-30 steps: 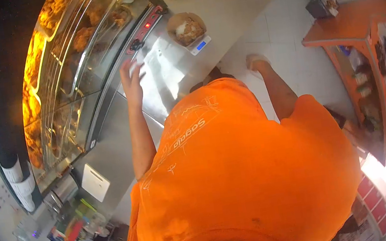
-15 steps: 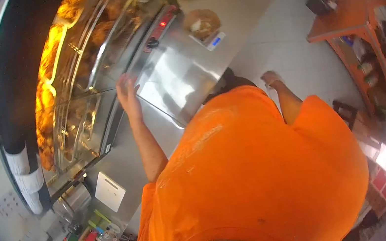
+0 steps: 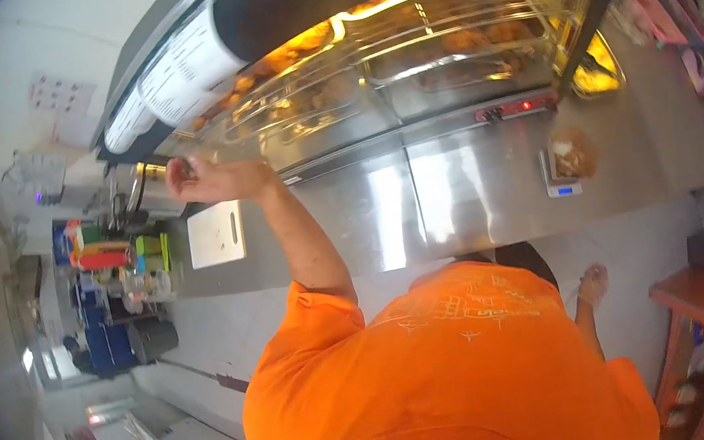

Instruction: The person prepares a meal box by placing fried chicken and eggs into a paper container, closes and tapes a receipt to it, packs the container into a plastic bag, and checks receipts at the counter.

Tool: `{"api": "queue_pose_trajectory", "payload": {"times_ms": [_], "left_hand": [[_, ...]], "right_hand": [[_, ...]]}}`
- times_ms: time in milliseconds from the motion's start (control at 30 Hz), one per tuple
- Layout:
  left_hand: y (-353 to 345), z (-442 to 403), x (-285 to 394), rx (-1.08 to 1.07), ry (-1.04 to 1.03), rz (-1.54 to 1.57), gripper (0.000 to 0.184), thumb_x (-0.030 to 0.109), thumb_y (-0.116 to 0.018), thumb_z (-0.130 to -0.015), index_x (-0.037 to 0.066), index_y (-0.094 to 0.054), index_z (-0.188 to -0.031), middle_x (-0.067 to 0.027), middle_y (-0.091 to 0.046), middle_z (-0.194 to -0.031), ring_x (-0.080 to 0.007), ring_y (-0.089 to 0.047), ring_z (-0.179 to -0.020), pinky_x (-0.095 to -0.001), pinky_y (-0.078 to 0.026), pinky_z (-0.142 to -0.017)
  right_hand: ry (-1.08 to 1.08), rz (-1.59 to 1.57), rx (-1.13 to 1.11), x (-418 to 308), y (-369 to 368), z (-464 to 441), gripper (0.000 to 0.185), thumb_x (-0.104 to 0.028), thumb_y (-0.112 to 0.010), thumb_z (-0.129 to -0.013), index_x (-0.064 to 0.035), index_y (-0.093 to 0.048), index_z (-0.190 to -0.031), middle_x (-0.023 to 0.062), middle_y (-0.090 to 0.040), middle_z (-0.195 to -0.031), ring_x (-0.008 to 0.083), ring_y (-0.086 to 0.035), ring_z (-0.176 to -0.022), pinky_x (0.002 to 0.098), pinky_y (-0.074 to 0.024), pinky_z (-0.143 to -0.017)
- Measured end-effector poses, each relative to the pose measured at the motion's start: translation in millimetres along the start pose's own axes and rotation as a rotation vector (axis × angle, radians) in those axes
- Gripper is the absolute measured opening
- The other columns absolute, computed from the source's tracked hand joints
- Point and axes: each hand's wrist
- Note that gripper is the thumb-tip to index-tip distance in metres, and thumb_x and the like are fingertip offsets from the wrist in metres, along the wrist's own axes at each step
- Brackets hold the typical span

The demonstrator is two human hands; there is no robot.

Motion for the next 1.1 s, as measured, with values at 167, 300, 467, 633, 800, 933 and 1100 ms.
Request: {"api": "queue_pose_trajectory", "payload": {"times_ms": [167,300,467,633,800,933,1100], "left_hand": [[31.2,-75.0,-35.6,0.138,0.217,0.03,0.031,0.015,-0.052,-0.098,0.0,-0.043,-0.123,-0.0123,-0.048,-0.117,-0.022,-0.049,-0.112,-0.0351,-0.039,-0.102],[48.4,-118.5,-42.4,-0.016,0.285,0.037,0.031,0.013,-0.054,-0.099,-0.001,-0.045,-0.125,-0.0131,-0.053,-0.117,-0.0211,-0.054,-0.11,-0.0335,-0.044,-0.1],[52.1,-148.1,-65.0,-0.058,0.204,0.023,0.032,0.015,-0.06,-0.097,0.002,-0.049,-0.125,-0.013,-0.059,-0.116,-0.0207,-0.06,-0.099,-0.0338,-0.048,-0.088],[48.6,-155.7,-84.1,0.054,0.158,-0.085,0.026,0.011,-0.057,-0.097,0.002,-0.049,-0.12,-0.0139,-0.059,-0.111,-0.0191,-0.059,-0.099,-0.0315,-0.048,-0.089],[43.1,-179.1,-94.6,-0.046,0.297,-0.044,0.036,0.013,-0.061,-0.097,0.002,-0.046,-0.128,-0.0137,-0.059,-0.112,-0.0204,-0.058,-0.1,-0.0332,-0.047,-0.089],[41.7,-198.7,-105.2,-0.247,0.423,-0.145,0.059,0.021,-0.074,-0.088,0.001,-0.043,-0.133,-0.0175,-0.062,-0.11,-0.0219,-0.059,-0.101,-0.0369,-0.045,-0.093],[53.4,-195.9,-97.3,-0.142,0.056,-0.157,0.042,0.021,-0.072,-0.088,-0.002,-0.054,-0.119,-0.014,-0.062,-0.105,-0.0227,-0.059,-0.094,-0.0387,-0.048,-0.087]], "right_hand": [[0.012,0.013,0.135,-18.7,-5.0,-45.8,0.019,-0.02,-0.058,-0.092,-0.0096,-0.068,-0.105,0.0107,-0.068,-0.087,0.0219,-0.065,-0.073,0.0342,-0.0522,-0.067],[0.24,0.057,0.173,28.6,-25.7,-133.1,0.019,-0.019,-0.062,-0.09,-0.0074,-0.071,-0.102,0.0098,-0.069,-0.089,0.0217,-0.065,-0.074,0.0338,-0.0528,-0.067],[0.325,-0.05,0.205,-44.5,-3.7,-147.3,0.023,-0.019,-0.063,-0.089,-0.0069,-0.072,-0.107,0.0113,-0.071,-0.093,0.0217,-0.065,-0.073,0.034,-0.0532,-0.067],[0.242,-0.069,0.259,-55.6,11.9,-152.9,0.026,-0.023,-0.062,-0.091,-0.0082,-0.071,-0.11,0.012,-0.071,-0.095,0.0234,-0.067,-0.079,0.034,-0.0537,-0.07],[0.219,0.021,0.172,-48.8,29.4,-137.2,0.028,-0.023,-0.061,-0.093,-0.0059,-0.07,-0.113,0.0139,-0.071,-0.101,0.025,-0.069,-0.092,0.0347,-0.0555,-0.077],[0.097,-0.215,0.151,-42.9,23.6,-125.1,0.028,-0.02,-0.061,-0.096,-0.0043,-0.068,-0.119,0.0145,-0.071,-0.105,0.0266,-0.067,-0.099,0.0367,-0.0544,-0.088],[0.321,-0.163,0.291,-86.0,18.6,-117.4,0.041,-0.036,-0.062,-0.097,-0.0024,-0.064,-0.121,0.014,-0.066,-0.116,0.0265,-0.063,-0.105,0.0383,-0.0533,-0.087]]}}
Point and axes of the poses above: each hand's wrist, its own z-axis away from the middle knuckle, its own y-axis out of the back of the hand, x = y × z
